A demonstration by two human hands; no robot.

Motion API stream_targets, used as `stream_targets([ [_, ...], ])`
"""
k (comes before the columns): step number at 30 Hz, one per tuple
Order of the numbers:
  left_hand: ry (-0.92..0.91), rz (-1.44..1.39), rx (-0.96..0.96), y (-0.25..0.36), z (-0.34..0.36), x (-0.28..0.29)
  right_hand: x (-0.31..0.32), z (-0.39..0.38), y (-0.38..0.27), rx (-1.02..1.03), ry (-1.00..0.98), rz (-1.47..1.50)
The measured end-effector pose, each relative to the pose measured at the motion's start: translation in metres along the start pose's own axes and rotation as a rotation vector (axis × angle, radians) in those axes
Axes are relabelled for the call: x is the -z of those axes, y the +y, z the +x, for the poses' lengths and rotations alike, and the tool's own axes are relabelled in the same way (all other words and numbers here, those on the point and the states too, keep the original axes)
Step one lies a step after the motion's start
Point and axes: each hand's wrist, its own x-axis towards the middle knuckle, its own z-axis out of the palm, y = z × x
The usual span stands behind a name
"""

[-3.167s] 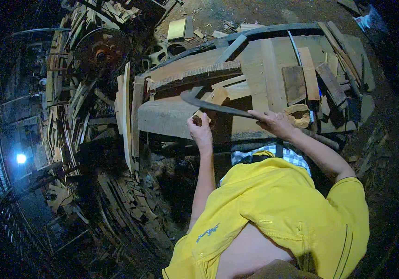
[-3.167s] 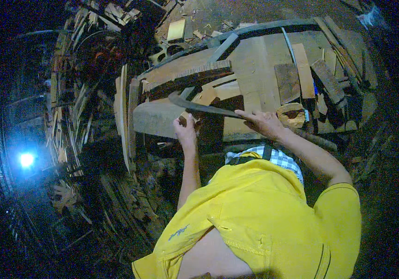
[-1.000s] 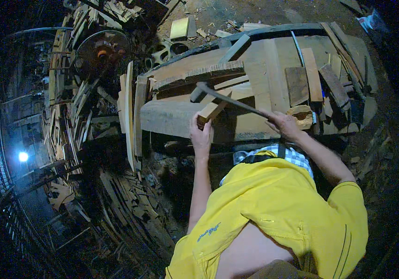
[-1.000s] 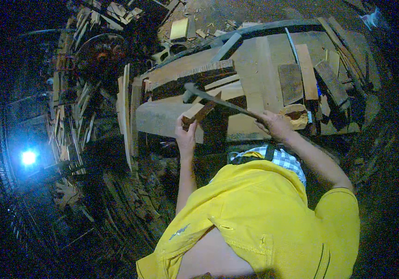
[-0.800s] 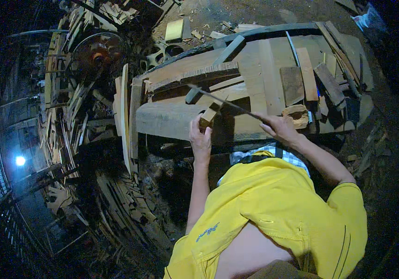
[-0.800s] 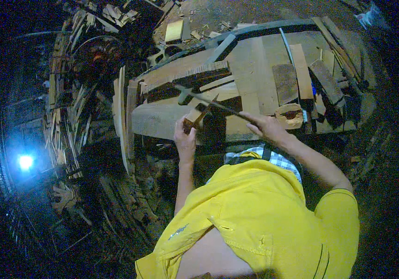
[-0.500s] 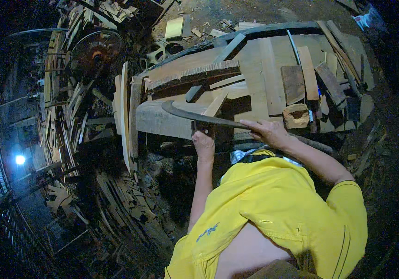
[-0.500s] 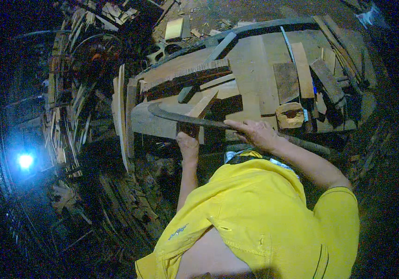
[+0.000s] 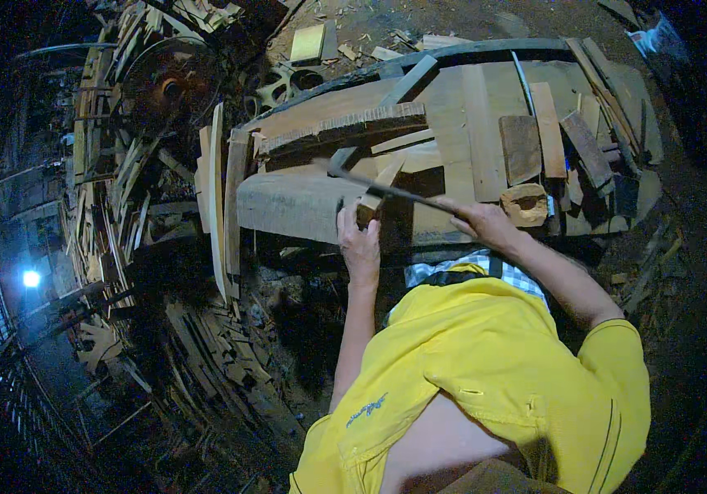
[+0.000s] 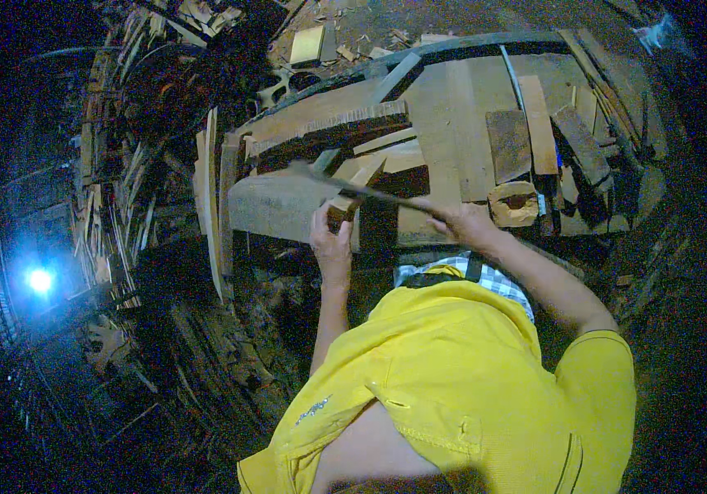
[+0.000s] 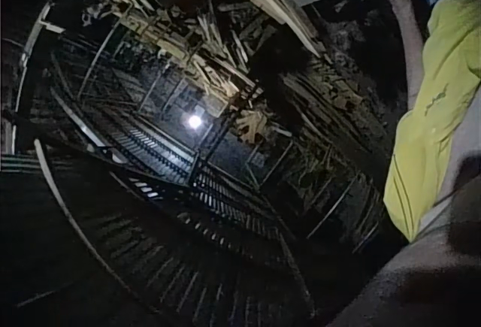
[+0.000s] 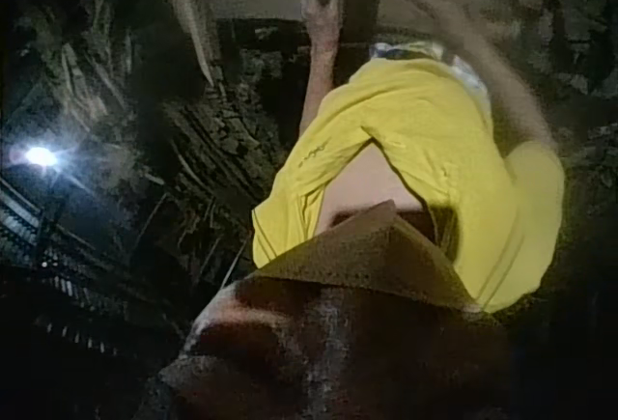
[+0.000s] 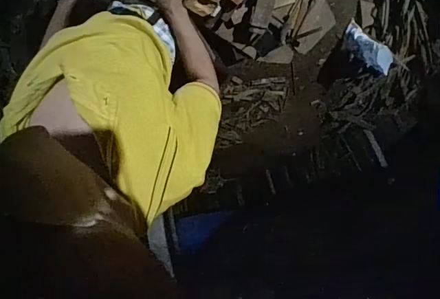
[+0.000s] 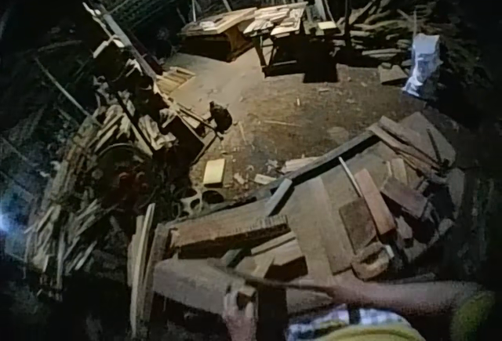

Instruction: The person holds a wooden block and repeatedly carves along its edges and surfaces using a curved blade.

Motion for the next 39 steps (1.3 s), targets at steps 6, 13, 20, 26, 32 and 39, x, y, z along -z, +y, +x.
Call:
stream_targets([
  [6,0.031,-0.051,-0.015,0.002,0.0,-0.002,0.001,0.015,0.027,0.064,0.126,0.123],
  [13,0.06,0.002,-0.064,-0.005,-0.002,-0.002,-0.002,0.009,0.031,0.099,0.027,-0.091],
  [20,0.081,-0.09,0.002,-0.01,-0.001,-0.006,-0.002,0.021,0.072,-0.082,-0.053,-0.049],
  [26,0.102,-0.865,0.489,-0.005,0.004,-0.003,-0.01,0.007,0.059,-0.038,0.026,-0.032],
  [32,0.05,-0.374,0.206,0.003,0.007,-0.004,-0.015,0.001,0.042,-0.054,0.058,0.062],
  [39,-0.068,-0.269,0.242,-0.018,0.003,-0.009,0.013,-0.002,-0.015,0.104,0.062,0.073],
])
